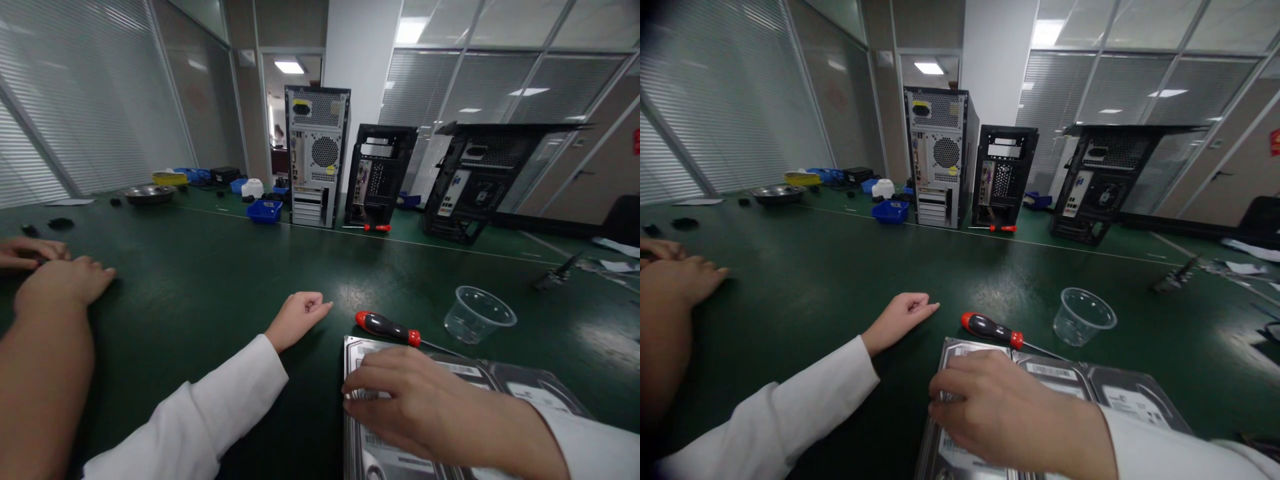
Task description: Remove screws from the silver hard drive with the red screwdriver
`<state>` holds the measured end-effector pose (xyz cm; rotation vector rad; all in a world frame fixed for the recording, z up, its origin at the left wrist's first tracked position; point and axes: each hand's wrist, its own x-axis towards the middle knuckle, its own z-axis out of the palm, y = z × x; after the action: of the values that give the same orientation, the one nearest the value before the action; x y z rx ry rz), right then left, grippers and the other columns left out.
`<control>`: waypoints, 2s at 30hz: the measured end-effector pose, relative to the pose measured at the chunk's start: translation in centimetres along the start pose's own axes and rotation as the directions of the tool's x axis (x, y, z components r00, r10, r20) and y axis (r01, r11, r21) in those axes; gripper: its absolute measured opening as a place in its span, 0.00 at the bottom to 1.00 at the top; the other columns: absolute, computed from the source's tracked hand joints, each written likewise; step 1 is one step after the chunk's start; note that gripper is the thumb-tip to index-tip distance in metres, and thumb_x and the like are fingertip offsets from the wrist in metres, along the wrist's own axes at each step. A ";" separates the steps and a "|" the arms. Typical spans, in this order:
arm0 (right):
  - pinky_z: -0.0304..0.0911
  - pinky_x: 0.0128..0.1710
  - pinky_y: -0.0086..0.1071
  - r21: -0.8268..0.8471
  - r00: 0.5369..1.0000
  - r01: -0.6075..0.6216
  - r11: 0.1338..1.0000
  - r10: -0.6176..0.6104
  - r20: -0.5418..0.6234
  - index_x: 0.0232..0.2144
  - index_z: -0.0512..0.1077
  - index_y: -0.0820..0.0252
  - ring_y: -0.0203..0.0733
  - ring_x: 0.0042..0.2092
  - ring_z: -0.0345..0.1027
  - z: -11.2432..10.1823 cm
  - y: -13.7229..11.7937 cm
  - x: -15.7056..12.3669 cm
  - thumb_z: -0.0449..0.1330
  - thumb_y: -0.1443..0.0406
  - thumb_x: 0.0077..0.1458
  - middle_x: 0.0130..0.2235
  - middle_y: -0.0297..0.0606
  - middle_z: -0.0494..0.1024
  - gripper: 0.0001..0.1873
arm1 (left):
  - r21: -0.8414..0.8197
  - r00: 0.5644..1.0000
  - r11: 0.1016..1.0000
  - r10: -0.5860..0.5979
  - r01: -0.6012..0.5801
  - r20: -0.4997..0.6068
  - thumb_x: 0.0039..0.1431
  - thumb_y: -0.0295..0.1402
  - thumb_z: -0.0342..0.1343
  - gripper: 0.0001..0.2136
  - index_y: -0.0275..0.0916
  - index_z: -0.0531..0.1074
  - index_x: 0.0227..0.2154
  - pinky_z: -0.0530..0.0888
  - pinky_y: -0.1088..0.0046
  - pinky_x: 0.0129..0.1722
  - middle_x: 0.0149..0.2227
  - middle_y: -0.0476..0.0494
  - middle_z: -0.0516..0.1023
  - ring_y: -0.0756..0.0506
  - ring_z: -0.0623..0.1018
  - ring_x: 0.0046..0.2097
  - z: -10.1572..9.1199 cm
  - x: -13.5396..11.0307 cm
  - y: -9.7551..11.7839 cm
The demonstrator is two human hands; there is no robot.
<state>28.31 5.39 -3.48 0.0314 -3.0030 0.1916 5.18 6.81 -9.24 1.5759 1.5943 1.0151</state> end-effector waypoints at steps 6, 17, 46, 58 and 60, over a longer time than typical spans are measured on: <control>0.59 0.37 0.36 0.035 1.000 0.016 0.999 -0.015 -0.017 0.41 0.76 0.64 0.42 0.40 0.66 -0.2 0.1 -0.4 0.51 0.68 0.67 0.43 0.40 0.75 0.13 | 0.003 1.000 1.000 0.003 -0.003 -0.001 0.53 0.47 0.52 0.22 0.39 0.52 0.16 0.53 0.74 0.30 0.18 0.57 0.51 0.55 0.55 0.25 -0.1 -0.1 0.1; 0.62 0.42 0.31 0.369 0.983 -0.163 0.915 0.181 -0.014 0.47 0.75 0.61 0.39 0.44 0.67 -0.1 0.2 -1.0 0.53 0.69 0.65 0.45 0.40 0.72 0.13 | -0.008 1.000 1.000 0.011 -0.011 0.003 0.53 0.48 0.52 0.22 0.39 0.51 0.16 0.53 0.74 0.30 0.18 0.57 0.51 0.56 0.55 0.25 0.0 0.0 -0.1; 0.60 0.37 0.36 -0.151 0.997 0.058 0.987 -0.064 -0.035 0.51 0.70 0.65 0.43 0.40 0.65 0.6 -0.1 -0.6 0.47 0.69 0.70 0.43 0.42 0.74 0.14 | 0.000 1.000 1.000 0.019 -0.019 -0.002 0.54 0.48 0.52 0.22 0.39 0.52 0.16 0.52 0.73 0.30 0.18 0.57 0.51 0.56 0.54 0.25 0.0 0.0 -0.3; 0.65 0.43 0.35 -0.029 0.960 -0.069 0.997 0.058 -0.274 0.47 0.73 0.64 0.43 0.43 0.69 1.5 -1.6 -1.9 0.45 0.70 0.69 0.42 0.42 0.76 0.17 | -0.014 1.000 1.000 0.005 -0.005 0.002 0.53 0.48 0.52 0.22 0.39 0.52 0.16 0.52 0.73 0.31 0.18 0.57 0.51 0.56 0.54 0.25 0.1 0.0 -0.3; 0.65 0.44 0.36 -0.027 0.962 -0.071 0.997 0.061 -0.264 0.48 0.73 0.64 0.43 0.42 0.69 1.7 -1.6 -1.9 0.46 0.71 0.68 0.42 0.42 0.76 0.16 | -0.007 1.000 1.000 0.000 0.000 0.002 0.53 0.48 0.52 0.22 0.39 0.52 0.16 0.52 0.73 0.31 0.18 0.57 0.51 0.56 0.54 0.25 0.1 0.0 -0.2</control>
<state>30.05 3.64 -5.16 -0.0909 -2.7423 0.1357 5.13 6.78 -9.49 1.5717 1.5881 1.0178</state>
